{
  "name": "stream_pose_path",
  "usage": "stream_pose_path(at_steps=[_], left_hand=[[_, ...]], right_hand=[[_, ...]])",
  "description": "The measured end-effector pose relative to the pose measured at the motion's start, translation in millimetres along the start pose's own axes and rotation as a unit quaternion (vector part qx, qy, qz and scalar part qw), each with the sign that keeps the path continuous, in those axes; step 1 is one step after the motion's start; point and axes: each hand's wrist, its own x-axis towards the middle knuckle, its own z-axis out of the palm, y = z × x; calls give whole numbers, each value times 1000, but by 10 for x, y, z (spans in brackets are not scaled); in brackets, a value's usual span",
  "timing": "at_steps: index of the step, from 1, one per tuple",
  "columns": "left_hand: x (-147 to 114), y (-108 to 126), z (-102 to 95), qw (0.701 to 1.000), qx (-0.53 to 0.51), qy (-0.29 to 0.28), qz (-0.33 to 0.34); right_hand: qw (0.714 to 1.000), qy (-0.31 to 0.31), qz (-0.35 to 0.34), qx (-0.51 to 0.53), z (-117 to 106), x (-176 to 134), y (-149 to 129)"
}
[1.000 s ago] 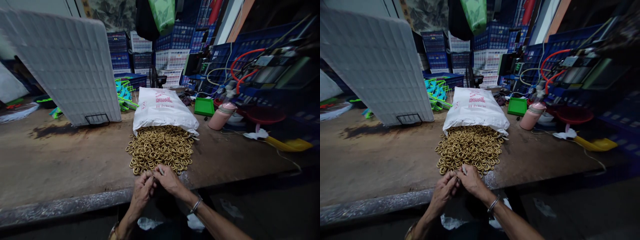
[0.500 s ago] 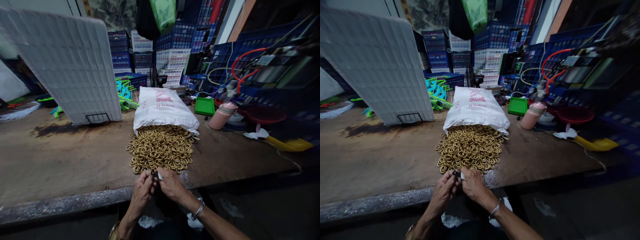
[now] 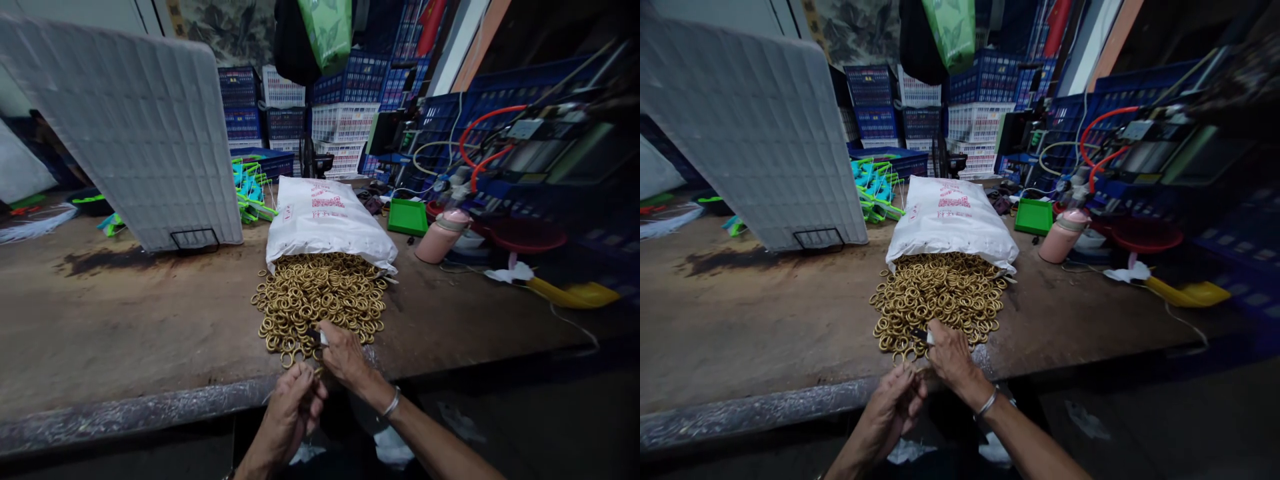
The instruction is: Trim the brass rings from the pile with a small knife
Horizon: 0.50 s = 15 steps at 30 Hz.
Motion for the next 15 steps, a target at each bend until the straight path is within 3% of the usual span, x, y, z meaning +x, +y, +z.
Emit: stream_pose_path(at_steps=[4,15], left_hand=[[39,-50,-56,1000,-22,11,-15],[64,47,-176,987,-138,51,-58]], right_hand=[[998,53,1,-24,-46,253,-34],[994,4,44,-103,110,582,-146]])
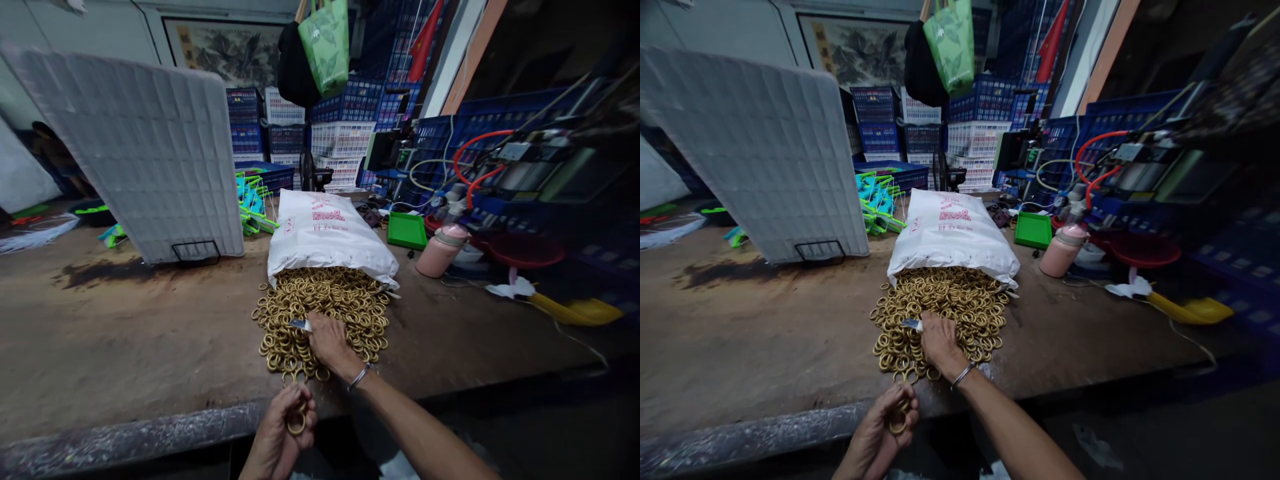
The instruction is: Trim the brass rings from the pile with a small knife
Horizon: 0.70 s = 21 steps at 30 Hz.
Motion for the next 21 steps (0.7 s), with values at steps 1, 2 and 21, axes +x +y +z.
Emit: stream_pose_path(at_steps=[1,2,21], left_hand=[[18,0,-15,1000,-8,2,1],[37,2,-30,1000,-13,4,6],[391,194,82,957,184,53,216]], right_hand=[[1000,-1,1,0,13,10,11],[1000,-1,0,0,27,20,25],[973,70,-27,220,25,-52,253]])
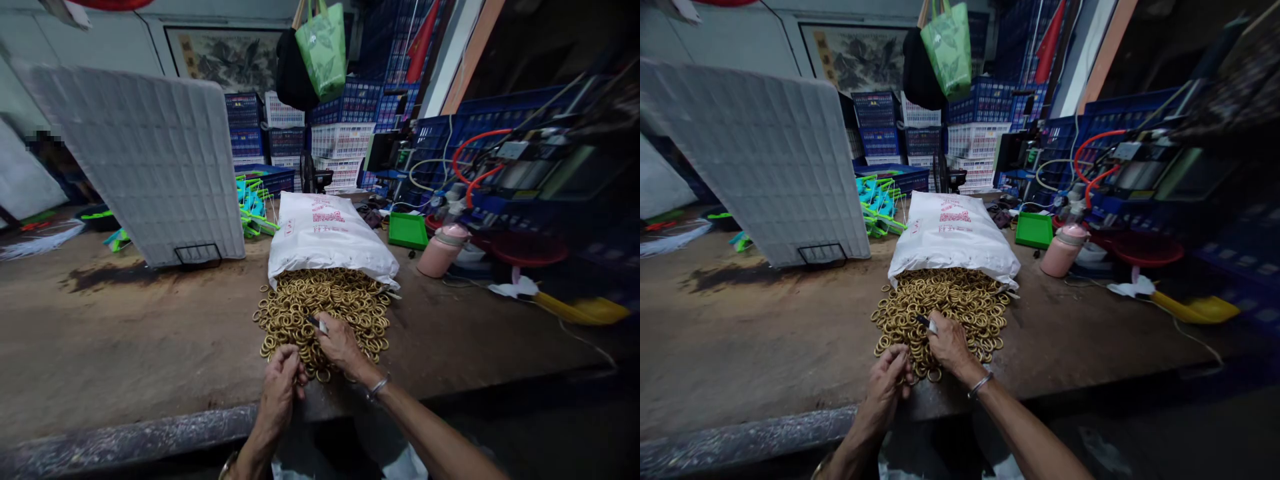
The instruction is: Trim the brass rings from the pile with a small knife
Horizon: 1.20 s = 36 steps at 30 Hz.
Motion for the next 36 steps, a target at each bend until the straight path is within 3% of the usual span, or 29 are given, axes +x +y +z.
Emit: stream_pose_path(at_steps=[3,7,14,18,23,30,33,36], left_hand=[[77,-17,12,999,44,13,25],[86,-20,44,996,84,-5,41],[-55,8,62,992,121,-32,19],[-93,-18,54,988,145,-9,61],[-139,-63,67,979,167,-34,110],[-245,-14,104,993,101,-47,-46],[-275,-5,93,991,64,-88,-79],[-299,-19,69,991,30,-107,-80]], right_hand=[[989,-33,26,145,10,-89,21],[943,-115,77,302,-21,-236,18],[915,-153,104,359,-30,-412,4],[896,-162,117,397,41,-480,-17],[907,-152,117,374,67,-523,-42],[939,-107,113,305,44,-525,-127],[948,-99,93,288,16,-543,-170],[939,-110,91,314,-9,-549,-179]])
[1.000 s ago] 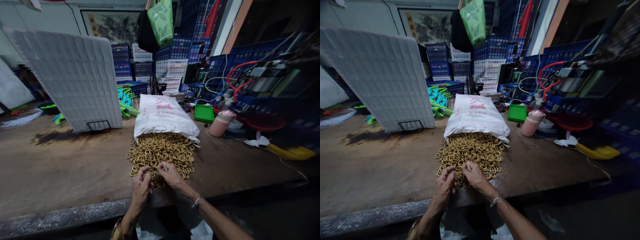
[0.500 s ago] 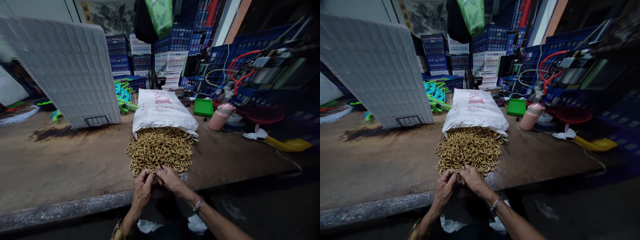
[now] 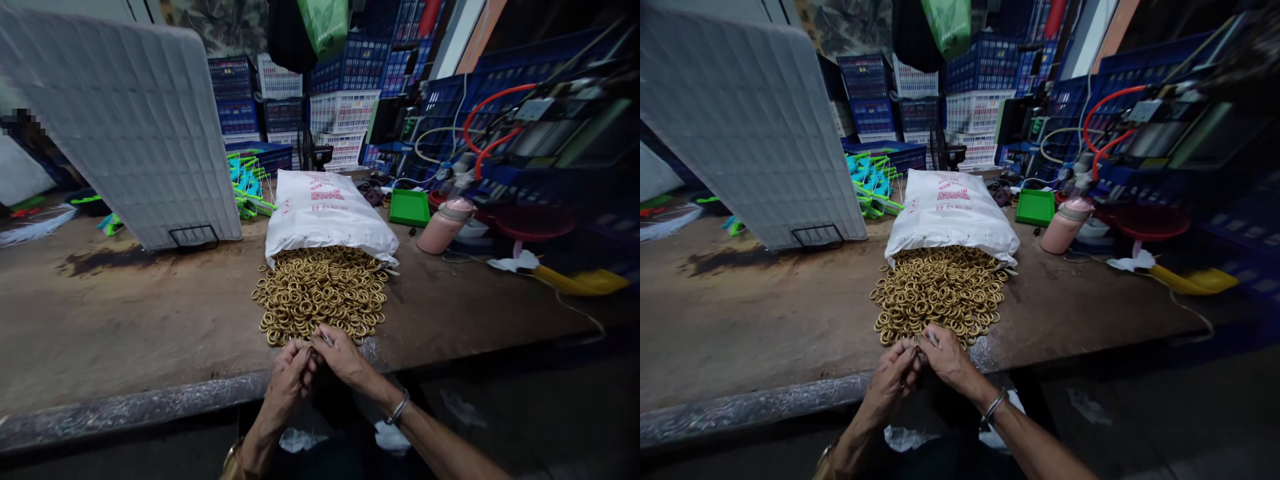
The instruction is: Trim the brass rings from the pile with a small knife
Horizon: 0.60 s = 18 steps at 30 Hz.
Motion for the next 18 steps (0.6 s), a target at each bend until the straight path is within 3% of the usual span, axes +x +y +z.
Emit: stream_pose_path(at_steps=[3,7,12,18], left_hand=[[-12,-20,-9,1000,-20,4,11],[-5,-13,14,999,-12,40,16],[18,13,51,998,11,58,27],[30,-40,21,996,47,74,30]], right_hand=[[1000,0,1,2,-25,-4,14],[987,24,-42,-155,-43,-57,65],[950,-20,-74,-303,-44,-150,47],[918,-53,-43,-389,-39,-185,-53]])
